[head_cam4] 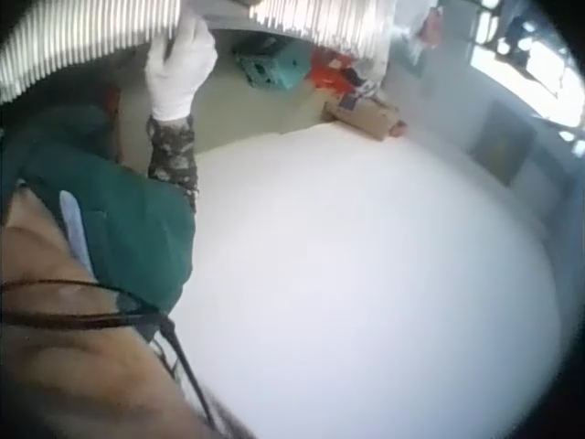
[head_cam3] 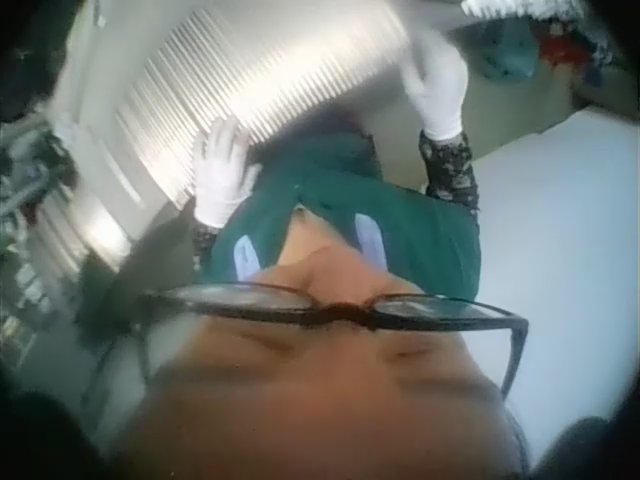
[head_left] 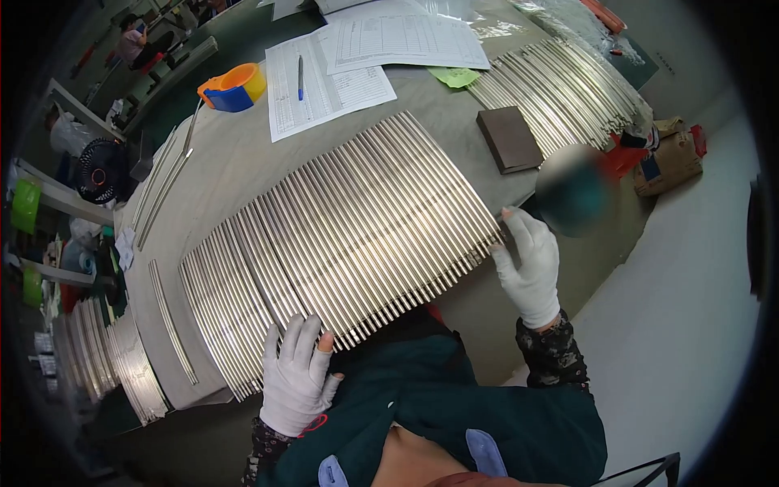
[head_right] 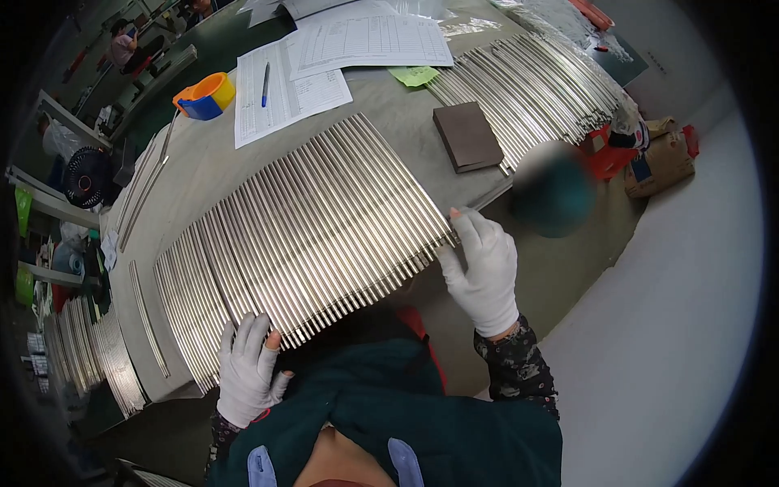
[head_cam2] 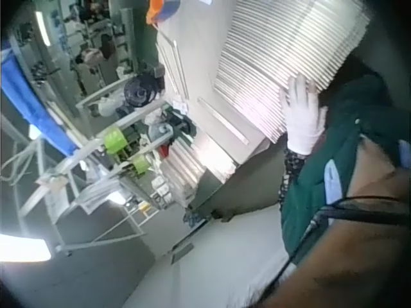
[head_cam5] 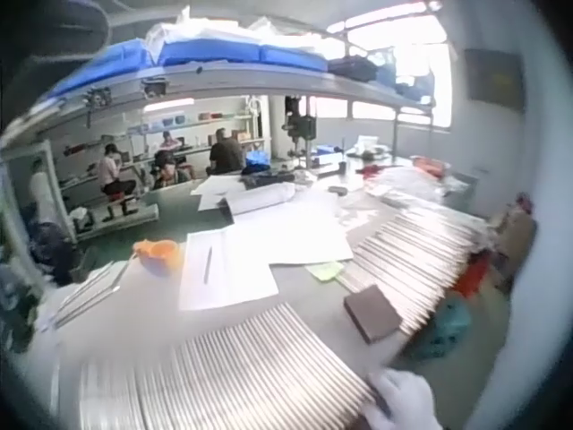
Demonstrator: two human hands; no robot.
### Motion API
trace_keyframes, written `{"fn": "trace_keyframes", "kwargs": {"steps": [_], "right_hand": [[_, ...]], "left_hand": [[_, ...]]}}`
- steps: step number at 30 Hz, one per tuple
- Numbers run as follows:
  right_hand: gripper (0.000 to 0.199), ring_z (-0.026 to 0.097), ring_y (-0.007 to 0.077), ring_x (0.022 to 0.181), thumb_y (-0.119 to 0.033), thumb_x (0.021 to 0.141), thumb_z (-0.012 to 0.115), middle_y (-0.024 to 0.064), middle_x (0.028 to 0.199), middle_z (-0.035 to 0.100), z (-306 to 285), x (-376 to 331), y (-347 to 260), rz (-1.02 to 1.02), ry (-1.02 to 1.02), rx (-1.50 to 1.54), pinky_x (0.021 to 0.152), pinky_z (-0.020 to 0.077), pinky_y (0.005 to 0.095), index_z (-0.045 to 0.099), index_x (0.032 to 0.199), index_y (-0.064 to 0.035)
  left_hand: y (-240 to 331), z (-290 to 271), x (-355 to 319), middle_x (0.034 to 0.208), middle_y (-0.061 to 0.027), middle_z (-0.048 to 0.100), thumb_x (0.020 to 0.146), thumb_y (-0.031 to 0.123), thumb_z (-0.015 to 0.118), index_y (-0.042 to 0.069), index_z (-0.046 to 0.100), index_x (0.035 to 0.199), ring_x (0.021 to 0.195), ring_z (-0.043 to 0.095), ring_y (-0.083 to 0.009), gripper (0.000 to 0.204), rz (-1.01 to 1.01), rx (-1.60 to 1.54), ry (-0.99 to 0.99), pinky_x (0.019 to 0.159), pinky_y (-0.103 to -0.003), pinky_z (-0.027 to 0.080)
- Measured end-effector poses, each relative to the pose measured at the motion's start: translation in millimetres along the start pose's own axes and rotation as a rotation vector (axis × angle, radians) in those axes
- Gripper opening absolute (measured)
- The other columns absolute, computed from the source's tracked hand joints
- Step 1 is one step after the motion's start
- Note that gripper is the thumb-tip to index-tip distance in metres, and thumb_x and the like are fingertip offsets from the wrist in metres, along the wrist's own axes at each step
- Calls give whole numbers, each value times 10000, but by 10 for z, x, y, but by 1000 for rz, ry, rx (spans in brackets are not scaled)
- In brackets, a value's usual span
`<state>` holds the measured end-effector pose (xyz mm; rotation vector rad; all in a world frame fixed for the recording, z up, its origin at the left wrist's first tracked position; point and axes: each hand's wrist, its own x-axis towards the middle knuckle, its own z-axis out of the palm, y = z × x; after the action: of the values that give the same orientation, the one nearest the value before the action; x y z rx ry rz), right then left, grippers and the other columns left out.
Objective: Polishing a series of thin metal rods using a sanding block on a workshop table.
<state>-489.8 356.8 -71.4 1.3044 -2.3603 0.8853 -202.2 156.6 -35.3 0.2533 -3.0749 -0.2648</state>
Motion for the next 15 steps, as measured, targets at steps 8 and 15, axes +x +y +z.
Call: {"fn": "trace_keyframes", "kwargs": {"steps": [8,15], "right_hand": [[236,519,83,600,-195,889,611,44,689,599,44,45,123,901,-129,689,554,431,256,655,918,35],[207,515,73,579,-166,883,613,24,664,599,76,89,81,876,-108,752,556,425,241,667,856,32]], "left_hand": [[-10,-26,80,1327,-165,443,690,269,730,32,416,1308,1240,431,-371,733,35,29,29,1023,-609,289],[28,-52,112,1318,-179,446,731,295,694,36,423,1315,1240,436,-375,694,29,58,11,1020,-594,296]]}}
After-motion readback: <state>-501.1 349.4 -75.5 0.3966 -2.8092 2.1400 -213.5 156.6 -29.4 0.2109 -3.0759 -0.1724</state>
